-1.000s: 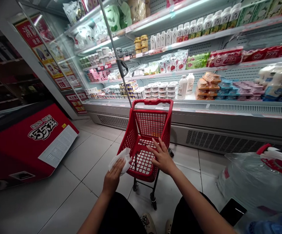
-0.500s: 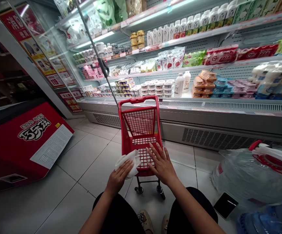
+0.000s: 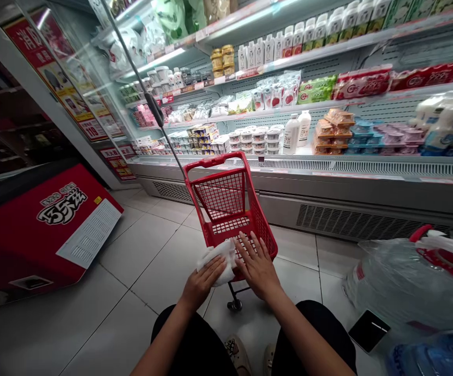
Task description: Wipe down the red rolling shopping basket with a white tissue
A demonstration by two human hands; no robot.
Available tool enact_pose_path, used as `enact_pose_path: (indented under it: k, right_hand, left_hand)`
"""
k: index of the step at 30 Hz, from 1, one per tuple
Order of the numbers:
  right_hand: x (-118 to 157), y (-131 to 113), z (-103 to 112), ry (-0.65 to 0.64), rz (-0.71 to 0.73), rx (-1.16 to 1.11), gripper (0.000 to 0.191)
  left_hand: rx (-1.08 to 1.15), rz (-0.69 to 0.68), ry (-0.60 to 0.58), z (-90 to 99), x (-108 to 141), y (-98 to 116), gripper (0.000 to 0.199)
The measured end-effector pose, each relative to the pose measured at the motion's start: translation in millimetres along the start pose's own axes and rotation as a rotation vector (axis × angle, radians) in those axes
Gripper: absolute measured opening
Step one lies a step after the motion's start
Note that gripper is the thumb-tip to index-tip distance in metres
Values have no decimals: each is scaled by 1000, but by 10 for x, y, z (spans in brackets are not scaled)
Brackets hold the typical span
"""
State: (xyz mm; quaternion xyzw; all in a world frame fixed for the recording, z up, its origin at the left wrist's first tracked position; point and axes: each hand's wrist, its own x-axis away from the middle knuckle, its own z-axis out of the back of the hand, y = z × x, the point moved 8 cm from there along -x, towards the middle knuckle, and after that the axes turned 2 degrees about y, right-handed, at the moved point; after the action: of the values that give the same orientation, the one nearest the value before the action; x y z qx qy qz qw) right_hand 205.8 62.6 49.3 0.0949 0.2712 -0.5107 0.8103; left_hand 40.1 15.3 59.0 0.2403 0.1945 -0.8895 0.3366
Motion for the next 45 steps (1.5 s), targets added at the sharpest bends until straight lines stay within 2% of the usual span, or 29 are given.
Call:
enact_pose_path:
  k: [5, 8, 11, 15, 18, 21, 24, 27, 30, 32, 34, 39, 42, 45]
  right_hand:
    - [-27, 232, -7, -38, 54, -2, 62]
    - [-63, 286, -34, -52, 59, -3, 62]
    - [-102, 225, -47, -40, 18, -5, 64]
    - [-117, -53, -16, 10, -64, -28, 65]
    - [-68, -286, 1, 4, -39, -71, 65]
    - [20, -352, 10, -22, 25, -112, 72]
    - [101, -256, 23, -40, 56, -139, 77]
    - [147, -103, 31, -64, 58, -164, 79]
    - [165, 85, 44, -92, 56, -195, 77]
    - [160, 251, 54, -99, 35, -210, 74]
    - [136, 436, 50, -104, -18, -217, 71]
    - [35, 800, 38, -22, -333, -184, 72]
    - [3, 719, 63, 36, -390, -155, 67]
    - [29, 562, 115, 54, -316, -98, 65]
  left_hand:
    - [10, 102, -49, -63, -192, -600, 59]
    - [6, 199, -23, -142, -303, -753, 63]
    - [6, 266, 29, -185, -294, -638, 64]
    - [57, 282, 82, -191, -111, -214, 62]
    - [89, 229, 111, -143, 24, 60, 56]
    - [107, 108, 51, -106, 30, 109, 52]
    - [99, 16, -18, -86, -104, -121, 53]
    - [52, 106, -10, -84, -309, -538, 56]
    - [20, 144, -17, -158, -480, -725, 56]
    - [10, 142, -15, -223, -554, -684, 55]
    - [2, 143, 1, -285, -604, -549, 54]
    - [40, 118, 53, -384, -678, -5, 49]
    - [73, 71, 39, -401, -694, 246, 50]
    - [115, -25, 2, -381, -697, 295, 55]
